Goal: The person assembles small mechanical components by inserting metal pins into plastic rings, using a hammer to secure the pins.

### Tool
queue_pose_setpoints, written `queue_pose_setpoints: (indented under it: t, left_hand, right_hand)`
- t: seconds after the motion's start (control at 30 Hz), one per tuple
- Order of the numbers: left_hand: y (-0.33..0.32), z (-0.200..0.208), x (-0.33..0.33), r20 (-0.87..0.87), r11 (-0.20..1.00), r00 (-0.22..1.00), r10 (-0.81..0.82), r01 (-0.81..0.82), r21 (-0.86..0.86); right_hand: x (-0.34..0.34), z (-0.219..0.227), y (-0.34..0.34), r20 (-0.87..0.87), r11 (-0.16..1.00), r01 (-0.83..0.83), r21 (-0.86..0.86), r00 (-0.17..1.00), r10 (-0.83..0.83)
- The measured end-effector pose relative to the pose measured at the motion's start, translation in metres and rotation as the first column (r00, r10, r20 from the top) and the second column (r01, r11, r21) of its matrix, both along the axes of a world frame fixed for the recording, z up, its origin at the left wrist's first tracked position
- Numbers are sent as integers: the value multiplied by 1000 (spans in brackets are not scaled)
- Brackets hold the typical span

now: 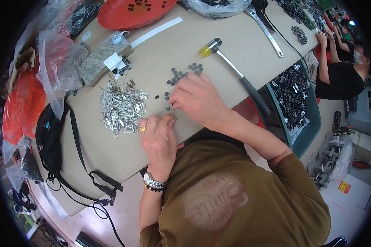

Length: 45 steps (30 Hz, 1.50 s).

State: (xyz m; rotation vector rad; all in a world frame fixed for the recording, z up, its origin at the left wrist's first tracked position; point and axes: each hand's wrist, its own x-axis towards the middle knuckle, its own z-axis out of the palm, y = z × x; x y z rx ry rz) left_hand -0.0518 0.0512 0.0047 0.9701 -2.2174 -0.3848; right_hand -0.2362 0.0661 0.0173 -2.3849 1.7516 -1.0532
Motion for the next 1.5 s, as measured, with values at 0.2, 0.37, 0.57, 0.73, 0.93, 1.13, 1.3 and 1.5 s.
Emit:
queue_pose_setpoints:
  t: [0.2, 0.37, 0.57, 0.73, 0.93, 1.13, 1.3, 1.5]
  left_hand:
    - [-1, 0, 2, -75, 996, 997, 6, 1, 88]
    - [-3, -2, 3, -92, 996, 996, 2, 7, 94]
    - [-4, -3, 0, -127, 998, 992, 26, -18, 64]
    - [-5, -4, -2, -155, 998, 987, 31, -22, 60]
    - [-4, -7, 2, -116, 997, 993, 15, -6, 80]
    - [-2, -3, 2, -125, 990, 991, 50, -32, 139]
    - [-12, -4, -2, -135, 982, 980, 144, -124, 146]
    - [-12, -4, -3, -134, 980, 979, 154, -133, 149]
  right_hand:
    - [10, -1, 13, 159, 999, -47, -24, 986, 50]
    - [16, 0, 15, 125, 996, -83, -23, 989, 85]
    - [18, -1, 14, 40, 997, -71, -8, 997, 71]
    - [19, 2, 14, -31, 998, -67, -22, 997, 66]
    - [25, 16, 20, -226, 997, -73, 3, 971, 72]
    - [-3, 30, 22, -95, 994, 109, -14, 989, -110]
    - [-75, 28, 35, -270, 792, 600, 113, 786, -557]
    - [-95, 16, 36, -157, 763, 557, 327, 829, -537]
